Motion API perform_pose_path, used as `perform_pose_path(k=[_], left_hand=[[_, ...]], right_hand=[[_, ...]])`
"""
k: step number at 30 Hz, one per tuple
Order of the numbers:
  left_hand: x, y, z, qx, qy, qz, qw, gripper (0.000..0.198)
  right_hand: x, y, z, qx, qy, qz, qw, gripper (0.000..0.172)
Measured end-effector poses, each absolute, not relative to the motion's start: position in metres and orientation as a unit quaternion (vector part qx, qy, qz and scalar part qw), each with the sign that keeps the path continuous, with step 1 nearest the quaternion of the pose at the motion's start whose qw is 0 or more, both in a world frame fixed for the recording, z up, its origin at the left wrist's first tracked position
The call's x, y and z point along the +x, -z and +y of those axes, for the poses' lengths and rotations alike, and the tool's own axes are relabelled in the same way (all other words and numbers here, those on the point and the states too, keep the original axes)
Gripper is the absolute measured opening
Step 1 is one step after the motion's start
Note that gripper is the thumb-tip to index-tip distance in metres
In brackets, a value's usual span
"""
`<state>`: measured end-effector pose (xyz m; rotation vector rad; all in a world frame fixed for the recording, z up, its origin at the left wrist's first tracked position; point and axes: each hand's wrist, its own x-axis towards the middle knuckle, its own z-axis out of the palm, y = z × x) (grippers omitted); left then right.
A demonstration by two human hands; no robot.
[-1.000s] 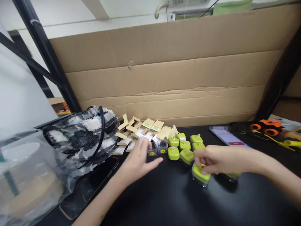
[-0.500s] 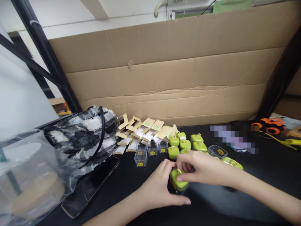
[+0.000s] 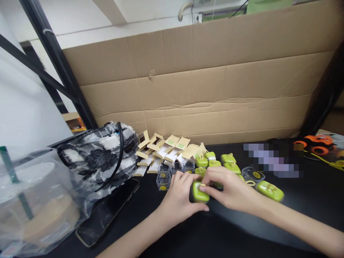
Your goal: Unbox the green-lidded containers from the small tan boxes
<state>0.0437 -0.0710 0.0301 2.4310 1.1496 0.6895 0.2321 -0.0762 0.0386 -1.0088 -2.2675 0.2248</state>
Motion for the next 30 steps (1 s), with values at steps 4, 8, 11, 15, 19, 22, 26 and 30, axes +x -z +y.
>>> perform_pose_path(k=[4, 8, 11, 15, 19, 22, 26, 30], left_hand=[[0.043, -0.024, -0.072, 0.851, -0.229, 0.428, 0.200, 0.068], [0.042, -0.021, -0.072, 0.843, -0.231, 0.444, 0.199, 0.076], [0.039, -0.023, -0.073, 0.858, -0.208, 0.436, 0.174, 0.068], [0.033, -0.028, -0.069, 0.884, -0.200, 0.415, 0.081, 0.049], [0.027, -0.030, -0.062, 0.887, -0.192, 0.420, -0.005, 0.045], [0.023, -0.031, -0.058, 0.886, -0.171, 0.428, -0.040, 0.045], [0.018, -0.031, -0.054, 0.883, -0.152, 0.437, -0.079, 0.040], [0.015, -0.029, -0.050, 0.881, -0.149, 0.440, -0.091, 0.039]], right_hand=[[0.229, -0.030, -0.076, -0.378, -0.097, -0.861, 0.327, 0.018], [0.230, -0.036, -0.079, -0.363, -0.091, -0.861, 0.344, 0.018], [0.239, -0.055, -0.082, -0.379, -0.084, -0.846, 0.365, 0.019], [0.259, -0.079, -0.082, -0.415, -0.097, -0.870, 0.248, 0.020], [0.275, -0.082, -0.077, -0.422, -0.108, -0.894, 0.107, 0.017], [0.281, -0.077, -0.074, -0.447, -0.095, -0.887, 0.056, 0.013], [0.289, -0.078, -0.071, -0.475, -0.105, -0.873, 0.025, 0.010], [0.305, -0.084, -0.064, -0.476, -0.120, -0.867, 0.083, 0.016]])
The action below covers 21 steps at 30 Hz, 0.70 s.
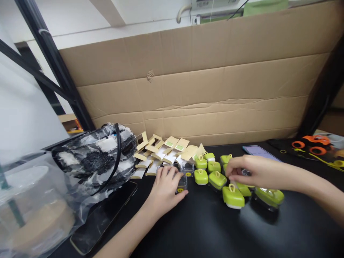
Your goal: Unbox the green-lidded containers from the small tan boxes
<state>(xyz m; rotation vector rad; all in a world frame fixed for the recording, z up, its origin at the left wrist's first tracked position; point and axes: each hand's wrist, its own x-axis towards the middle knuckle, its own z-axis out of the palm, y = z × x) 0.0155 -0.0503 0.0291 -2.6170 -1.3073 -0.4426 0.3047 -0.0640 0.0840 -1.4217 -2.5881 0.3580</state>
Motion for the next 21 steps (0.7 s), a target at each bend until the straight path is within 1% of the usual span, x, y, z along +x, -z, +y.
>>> perform_pose_path(k=[2, 4, 5, 7, 10, 12, 14, 16, 18, 21], left_hand=[[0.015, -0.028, -0.050, -0.881, 0.160, -0.437, 0.091, 0.045], [0.016, -0.028, -0.053, -0.881, 0.184, -0.426, 0.091, 0.049], [0.017, -0.028, -0.054, -0.881, 0.199, -0.419, 0.093, 0.049], [0.020, -0.029, -0.059, -0.881, 0.228, -0.403, 0.100, 0.041], [0.024, -0.028, -0.066, -0.883, 0.260, -0.374, 0.112, 0.031], [0.026, -0.028, -0.070, -0.888, 0.272, -0.355, 0.111, 0.028], [0.027, -0.027, -0.072, -0.891, 0.284, -0.339, 0.105, 0.026], [0.027, -0.028, -0.073, -0.893, 0.294, -0.329, 0.092, 0.025], [0.028, -0.029, -0.074, -0.895, 0.298, -0.324, 0.075, 0.025], [0.028, -0.031, -0.075, -0.896, 0.299, -0.327, 0.032, 0.028]], right_hand=[[0.315, -0.086, -0.061, -0.474, -0.100, -0.870, 0.091, 0.015], [0.322, -0.086, -0.059, -0.473, -0.093, -0.873, 0.074, 0.016], [0.322, -0.085, -0.058, -0.472, -0.096, -0.874, 0.067, 0.017], [0.317, -0.081, -0.057, -0.469, -0.099, -0.874, 0.081, 0.019], [0.297, -0.072, -0.052, -0.458, -0.077, -0.874, 0.142, 0.024], [0.284, -0.065, -0.049, -0.455, -0.081, -0.873, 0.154, 0.021], [0.277, -0.061, -0.046, -0.459, -0.100, -0.870, 0.154, 0.014], [0.276, -0.062, -0.046, -0.461, -0.113, -0.865, 0.162, 0.018], [0.279, -0.068, -0.049, -0.467, -0.120, -0.853, 0.198, 0.022], [0.278, -0.078, -0.056, -0.479, -0.176, -0.806, 0.301, 0.023]])
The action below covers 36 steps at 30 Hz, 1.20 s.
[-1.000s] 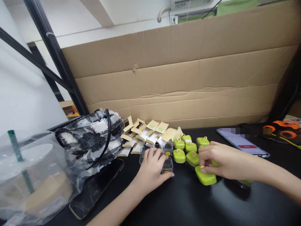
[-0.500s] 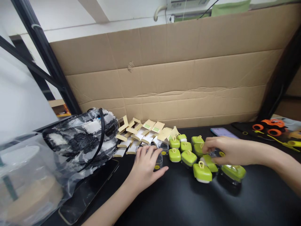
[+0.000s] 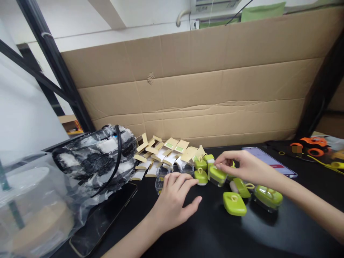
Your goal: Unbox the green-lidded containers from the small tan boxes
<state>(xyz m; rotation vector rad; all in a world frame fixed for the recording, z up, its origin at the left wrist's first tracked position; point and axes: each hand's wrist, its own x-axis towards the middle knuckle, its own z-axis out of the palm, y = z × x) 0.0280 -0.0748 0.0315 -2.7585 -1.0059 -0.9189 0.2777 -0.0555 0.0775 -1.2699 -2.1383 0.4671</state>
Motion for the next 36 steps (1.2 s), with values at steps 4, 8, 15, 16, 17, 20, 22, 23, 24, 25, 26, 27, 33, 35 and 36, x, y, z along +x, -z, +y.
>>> perform_pose_path(k=[4, 8, 15, 16, 17, 20, 22, 23, 24, 25, 26, 27, 33, 35, 36], left_hand=[[0.031, -0.031, -0.080, -0.879, 0.312, -0.340, -0.120, 0.051], [0.039, -0.025, -0.087, -0.843, 0.269, -0.363, -0.290, 0.072], [0.043, -0.020, -0.090, -0.854, 0.245, -0.316, -0.333, 0.049], [0.042, -0.019, -0.089, -0.854, 0.246, -0.312, -0.336, 0.051], [0.042, -0.019, -0.089, -0.852, 0.245, -0.315, -0.337, 0.054], [0.043, -0.020, -0.088, -0.845, 0.233, -0.357, -0.322, 0.060], [0.044, -0.020, -0.087, -0.846, 0.221, -0.387, -0.294, 0.058], [0.044, -0.021, -0.087, -0.849, 0.213, -0.394, -0.281, 0.057], [0.044, -0.021, -0.087, -0.853, 0.206, -0.397, -0.270, 0.056], [0.045, -0.021, -0.087, -0.855, 0.203, -0.398, -0.262, 0.058], [0.045, -0.021, -0.087, -0.858, 0.201, -0.397, -0.255, 0.059], [0.045, -0.022, -0.088, -0.863, 0.199, -0.392, -0.248, 0.059], [0.043, -0.038, -0.077, -0.880, 0.248, -0.360, -0.185, 0.043], [0.043, -0.043, -0.067, -0.879, 0.254, -0.368, -0.167, 0.043], [0.043, -0.044, -0.061, -0.880, 0.248, -0.372, -0.160, 0.044]], right_hand=[[0.259, -0.069, -0.064, -0.457, -0.356, -0.726, 0.371, 0.028], [0.235, -0.046, -0.074, -0.447, -0.406, -0.721, 0.339, 0.029], [0.228, -0.044, -0.086, -0.449, -0.255, -0.822, 0.240, 0.024], [0.229, -0.044, -0.086, -0.438, -0.245, -0.835, 0.227, 0.021], [0.230, -0.044, -0.086, -0.428, -0.230, -0.846, 0.218, 0.019], [0.233, -0.045, -0.085, -0.412, -0.175, -0.863, 0.233, 0.021], [0.237, -0.050, -0.084, -0.413, -0.171, -0.849, 0.283, 0.024], [0.240, -0.054, -0.083, -0.420, -0.173, -0.833, 0.316, 0.026], [0.245, -0.059, -0.081, -0.433, -0.173, -0.814, 0.347, 0.027], [0.250, -0.064, -0.079, -0.447, -0.169, -0.797, 0.370, 0.028], [0.255, -0.068, -0.075, -0.461, -0.159, -0.787, 0.378, 0.029], [0.260, -0.071, -0.072, -0.471, -0.146, -0.787, 0.369, 0.029], [0.278, -0.062, -0.050, -0.483, -0.075, -0.852, 0.188, 0.025], [0.278, -0.056, -0.048, -0.478, -0.071, -0.860, 0.163, 0.022], [0.278, -0.055, -0.049, -0.475, -0.069, -0.863, 0.157, 0.021]])
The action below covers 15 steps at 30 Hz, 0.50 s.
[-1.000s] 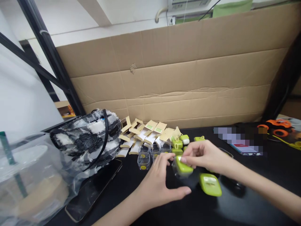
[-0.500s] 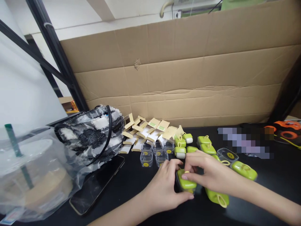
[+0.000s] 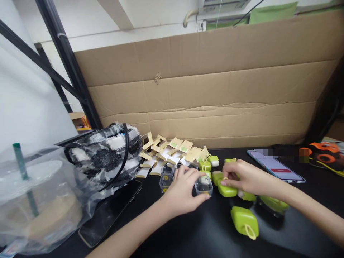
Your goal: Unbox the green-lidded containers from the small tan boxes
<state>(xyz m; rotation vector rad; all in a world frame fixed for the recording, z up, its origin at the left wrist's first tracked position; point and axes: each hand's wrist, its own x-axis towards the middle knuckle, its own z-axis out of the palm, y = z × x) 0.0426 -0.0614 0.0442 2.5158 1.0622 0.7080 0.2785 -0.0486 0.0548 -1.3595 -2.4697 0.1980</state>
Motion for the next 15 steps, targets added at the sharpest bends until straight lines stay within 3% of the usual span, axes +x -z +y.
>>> perform_pose_path(k=[15], left_hand=[[0.028, -0.034, -0.035, 0.888, -0.178, 0.417, 0.079, 0.046]], right_hand=[[0.278, -0.064, -0.062, -0.467, -0.073, -0.872, 0.124, 0.014]])
